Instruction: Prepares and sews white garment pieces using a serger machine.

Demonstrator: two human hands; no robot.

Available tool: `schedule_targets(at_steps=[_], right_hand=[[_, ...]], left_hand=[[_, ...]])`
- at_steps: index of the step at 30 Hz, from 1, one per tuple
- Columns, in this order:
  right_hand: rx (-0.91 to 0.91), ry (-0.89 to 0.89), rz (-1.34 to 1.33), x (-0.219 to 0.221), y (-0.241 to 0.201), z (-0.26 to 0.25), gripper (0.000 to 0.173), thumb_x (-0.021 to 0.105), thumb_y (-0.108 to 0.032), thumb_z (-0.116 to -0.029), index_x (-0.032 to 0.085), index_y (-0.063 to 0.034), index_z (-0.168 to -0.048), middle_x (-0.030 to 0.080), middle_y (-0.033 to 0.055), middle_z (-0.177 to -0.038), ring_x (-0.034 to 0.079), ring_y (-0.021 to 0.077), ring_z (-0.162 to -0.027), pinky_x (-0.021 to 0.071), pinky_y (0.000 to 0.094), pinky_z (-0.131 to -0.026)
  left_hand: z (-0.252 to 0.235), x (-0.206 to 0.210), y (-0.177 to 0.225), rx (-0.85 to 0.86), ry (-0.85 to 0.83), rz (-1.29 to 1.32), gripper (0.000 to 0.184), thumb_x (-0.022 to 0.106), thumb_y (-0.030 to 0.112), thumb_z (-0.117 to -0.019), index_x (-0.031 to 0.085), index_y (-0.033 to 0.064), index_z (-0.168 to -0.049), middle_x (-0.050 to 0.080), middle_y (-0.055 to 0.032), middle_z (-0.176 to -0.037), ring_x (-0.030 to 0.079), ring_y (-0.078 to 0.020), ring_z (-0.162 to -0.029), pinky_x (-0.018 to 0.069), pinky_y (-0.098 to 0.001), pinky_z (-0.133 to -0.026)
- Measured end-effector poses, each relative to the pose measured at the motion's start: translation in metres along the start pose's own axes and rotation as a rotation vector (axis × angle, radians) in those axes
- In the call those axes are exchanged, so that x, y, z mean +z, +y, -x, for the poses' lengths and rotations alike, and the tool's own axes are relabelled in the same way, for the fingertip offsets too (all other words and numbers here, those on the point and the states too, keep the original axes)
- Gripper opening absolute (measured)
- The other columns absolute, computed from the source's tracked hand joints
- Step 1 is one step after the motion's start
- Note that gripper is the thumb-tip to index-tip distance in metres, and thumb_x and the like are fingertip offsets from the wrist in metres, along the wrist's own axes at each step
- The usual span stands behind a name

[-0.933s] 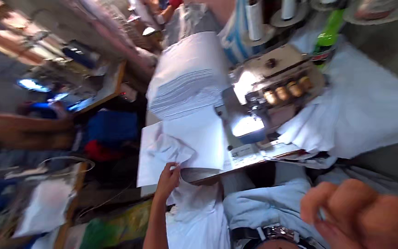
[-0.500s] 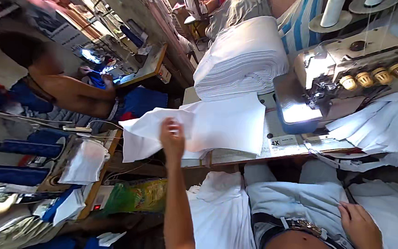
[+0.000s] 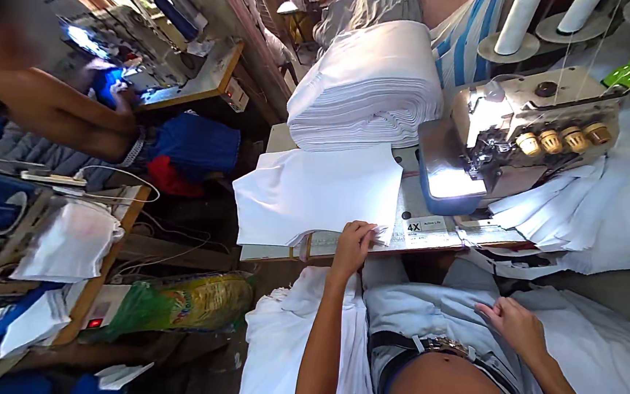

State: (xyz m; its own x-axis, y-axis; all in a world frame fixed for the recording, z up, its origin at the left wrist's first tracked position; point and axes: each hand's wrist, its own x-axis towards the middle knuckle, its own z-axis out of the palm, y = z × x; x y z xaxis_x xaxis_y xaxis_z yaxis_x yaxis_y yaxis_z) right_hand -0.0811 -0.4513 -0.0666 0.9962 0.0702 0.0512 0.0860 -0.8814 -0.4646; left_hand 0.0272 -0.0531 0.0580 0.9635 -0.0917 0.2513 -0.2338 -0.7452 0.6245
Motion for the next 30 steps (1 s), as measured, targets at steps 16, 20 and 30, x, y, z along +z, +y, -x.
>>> schedule_targets(at_steps=[16,20,30], right_hand=[[0.013,0.123,-0.214,0.044,0.014,0.013,0.041,0.061,-0.038,-0.0931,0.075,0.0012,-0.097,0.068,0.0200,-0.081,0.067,0.0373,-0.066,0.0524,0.0563,-0.058],[0.001,0.122,-0.215,0.052,0.011,0.007,0.045,0.058,-0.043,-0.0935,0.074,-0.0010,-0.096,0.069,0.0183,-0.082,0.067,0.0361,-0.067,0.0523,0.0549,-0.057],[-0.007,-0.046,-0.069,0.030,0.002,0.016,0.035,0.053,-0.013,-0.1008,0.068,0.0079,-0.124,0.067,0.0344,-0.101,0.068,0.0532,-0.091,0.0530,0.0680,-0.076]], left_hand=[[-0.072,0.032,0.050,-0.461,-0.210,-0.409,0.050,0.038,0.039,-0.1068,0.071,0.0013,-0.103,0.072,-0.0221,-0.095,0.070,-0.0411,-0.101,0.0513,-0.0619,-0.086],[-0.063,0.060,0.069,-0.356,-0.120,-0.451,0.045,0.044,0.035,-0.1040,0.071,0.0016,-0.092,0.072,-0.0183,-0.085,0.072,-0.0375,-0.090,0.0527,-0.0576,-0.076],[-0.043,0.059,0.042,-0.031,-0.125,-0.200,0.044,0.074,0.045,-0.0893,0.071,0.0017,-0.097,0.070,-0.0147,-0.092,0.069,-0.0320,-0.092,0.0563,-0.0495,-0.081]])
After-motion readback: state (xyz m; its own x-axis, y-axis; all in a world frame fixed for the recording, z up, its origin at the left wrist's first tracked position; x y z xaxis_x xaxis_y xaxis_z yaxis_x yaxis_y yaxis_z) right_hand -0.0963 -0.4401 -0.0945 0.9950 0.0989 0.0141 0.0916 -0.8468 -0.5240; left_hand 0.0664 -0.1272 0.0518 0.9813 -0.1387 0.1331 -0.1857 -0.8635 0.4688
